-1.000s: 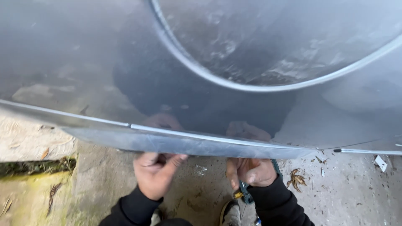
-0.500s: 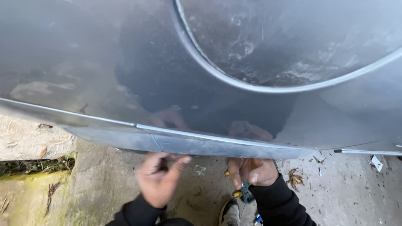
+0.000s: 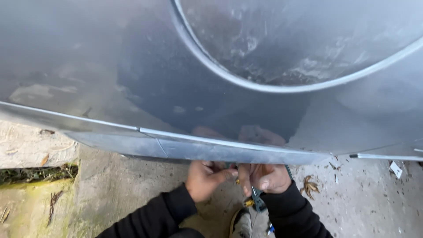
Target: The user is repairing or adjusting the wheel arch trim on a car using tools.
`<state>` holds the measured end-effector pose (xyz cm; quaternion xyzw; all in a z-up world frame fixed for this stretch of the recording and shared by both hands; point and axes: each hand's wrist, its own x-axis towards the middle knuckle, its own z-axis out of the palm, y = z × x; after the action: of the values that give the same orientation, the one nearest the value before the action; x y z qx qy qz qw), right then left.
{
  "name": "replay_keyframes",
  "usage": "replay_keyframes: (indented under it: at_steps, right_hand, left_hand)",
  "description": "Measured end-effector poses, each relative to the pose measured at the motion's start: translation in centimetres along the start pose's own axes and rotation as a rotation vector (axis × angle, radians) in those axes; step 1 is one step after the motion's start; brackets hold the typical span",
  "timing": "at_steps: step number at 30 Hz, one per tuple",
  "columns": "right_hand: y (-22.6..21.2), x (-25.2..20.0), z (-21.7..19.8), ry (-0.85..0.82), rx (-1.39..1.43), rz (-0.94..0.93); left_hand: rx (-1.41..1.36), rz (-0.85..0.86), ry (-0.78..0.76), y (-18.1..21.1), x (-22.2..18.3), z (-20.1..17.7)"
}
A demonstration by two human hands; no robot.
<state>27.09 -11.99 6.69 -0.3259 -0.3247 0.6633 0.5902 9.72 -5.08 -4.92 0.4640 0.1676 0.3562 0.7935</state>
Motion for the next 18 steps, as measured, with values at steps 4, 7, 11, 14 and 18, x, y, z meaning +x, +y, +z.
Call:
replay_keyframes:
  at_steps: [4,7,11,14,18]
  right_hand:
    - [-0.1,0.4,0.7,-0.011,0.004,-0.008]
    - [0.1,0.1,0.8,0.009,0.029,-0.006]
    - [0.3,-0.3,-0.3,0.000,0.032,-0.006]
    - [0.2,-0.5,-0.6,0.002,0.019,0.003]
    - [0.2,0.1,0.7,0.008,0.012,0.000]
  left_hand:
    - [0.261,0.121,0.088,2.4,-2.5,-3.3]
    - [0.378,0.305,0.389,7.4,-3.3,-4.2]
    - [0.144,0.295,0.390,9.0,-2.9,-4.9]
    - [0.339,0.295,0.257,4.6,-2.7,-3.3]
    - [0.223,0.039,0.002,1.5,-1.5,0.0]
